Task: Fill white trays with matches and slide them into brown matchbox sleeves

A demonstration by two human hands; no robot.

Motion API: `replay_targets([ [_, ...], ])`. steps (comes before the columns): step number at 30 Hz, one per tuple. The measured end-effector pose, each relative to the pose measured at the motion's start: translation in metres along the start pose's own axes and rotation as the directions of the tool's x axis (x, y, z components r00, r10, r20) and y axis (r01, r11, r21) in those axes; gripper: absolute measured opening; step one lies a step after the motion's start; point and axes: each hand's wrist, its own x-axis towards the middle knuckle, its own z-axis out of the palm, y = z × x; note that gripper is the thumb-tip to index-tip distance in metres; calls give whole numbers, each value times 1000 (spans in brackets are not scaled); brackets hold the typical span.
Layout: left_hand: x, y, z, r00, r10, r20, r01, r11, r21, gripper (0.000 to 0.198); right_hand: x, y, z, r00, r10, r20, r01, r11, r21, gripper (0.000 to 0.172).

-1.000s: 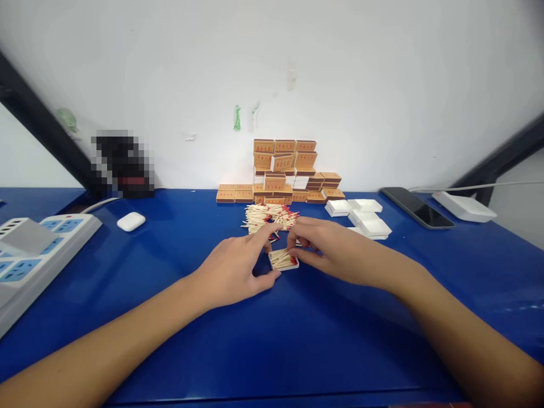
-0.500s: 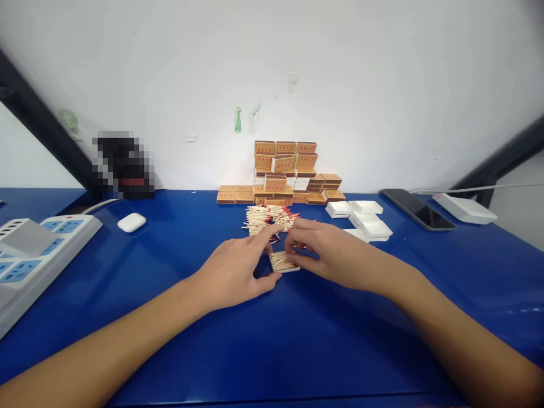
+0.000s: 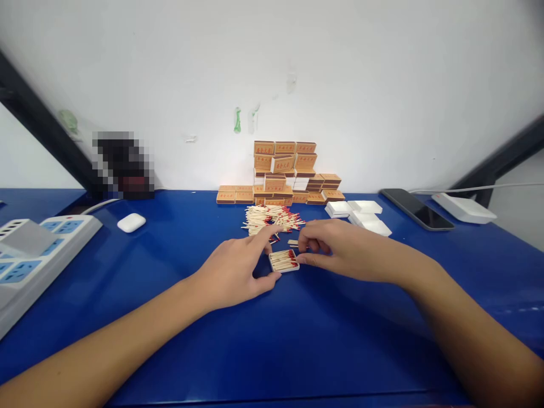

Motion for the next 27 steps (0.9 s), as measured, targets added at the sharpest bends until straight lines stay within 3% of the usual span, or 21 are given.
replay_targets([
  [4,0,0,0,1000,-1,1,1,1000,7,71,-1,0,-1,998,26,65,-27,1000,9,27],
  [16,0,0,1,1000,3,-7,-3,1000,2,70,1,-6,6,998,8,58,-9,1000,24,21],
  [27,0,0,1,1000,5,-10,-5,1000,2,70,4,-10,9,994,-111,-15,112,993,46,11],
])
